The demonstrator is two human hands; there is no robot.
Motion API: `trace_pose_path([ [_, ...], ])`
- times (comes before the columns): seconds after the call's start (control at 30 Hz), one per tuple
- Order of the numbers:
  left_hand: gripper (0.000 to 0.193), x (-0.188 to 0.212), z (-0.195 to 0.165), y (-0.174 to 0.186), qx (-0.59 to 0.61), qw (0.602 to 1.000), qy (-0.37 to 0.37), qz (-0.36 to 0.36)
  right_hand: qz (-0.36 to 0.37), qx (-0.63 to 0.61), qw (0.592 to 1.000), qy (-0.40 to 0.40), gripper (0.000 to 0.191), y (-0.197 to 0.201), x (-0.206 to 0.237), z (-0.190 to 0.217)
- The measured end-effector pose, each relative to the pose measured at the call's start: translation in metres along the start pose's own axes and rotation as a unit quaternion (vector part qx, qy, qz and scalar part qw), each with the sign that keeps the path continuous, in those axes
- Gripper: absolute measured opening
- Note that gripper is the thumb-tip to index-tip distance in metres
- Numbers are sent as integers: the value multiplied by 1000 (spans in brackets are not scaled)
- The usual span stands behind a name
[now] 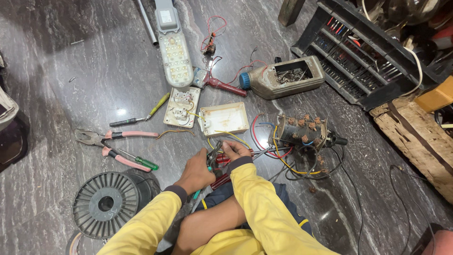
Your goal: The person is sitting on the floor, using pliers and a screwdriver to strip and connect wires to a small electrical component. They are working on a disassembled electrical device, carefully handling the wires and components.
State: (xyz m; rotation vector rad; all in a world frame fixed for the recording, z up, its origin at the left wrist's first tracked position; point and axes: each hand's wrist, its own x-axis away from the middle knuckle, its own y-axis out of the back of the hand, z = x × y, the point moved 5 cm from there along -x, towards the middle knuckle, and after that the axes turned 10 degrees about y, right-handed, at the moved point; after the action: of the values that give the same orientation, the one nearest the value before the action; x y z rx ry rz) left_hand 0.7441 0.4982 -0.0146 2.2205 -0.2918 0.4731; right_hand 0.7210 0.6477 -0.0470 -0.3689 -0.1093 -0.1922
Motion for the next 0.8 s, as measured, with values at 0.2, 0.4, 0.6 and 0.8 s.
trace_pose_path([
  [0.2, 49, 0, 0, 3, -6, 1000, -12, -21, 2, -5, 1000, -3, 29, -4, -1, -1],
  [0.4, 45, 3, -1, -3, -126, 991, -20, -32, -9, 40, 999, -10, 28, -1, -1, -1],
  [0.6, 47, 7, -1, -6, -216, 969, -48, -112, -15, 20, 1000, -14, 27, -3, 0, -3],
  [0.8, 41, 1, 13, -9, -68, 994, -42, -81, -9, 12, 1000, -15, 26, -4, 1, -3],
])
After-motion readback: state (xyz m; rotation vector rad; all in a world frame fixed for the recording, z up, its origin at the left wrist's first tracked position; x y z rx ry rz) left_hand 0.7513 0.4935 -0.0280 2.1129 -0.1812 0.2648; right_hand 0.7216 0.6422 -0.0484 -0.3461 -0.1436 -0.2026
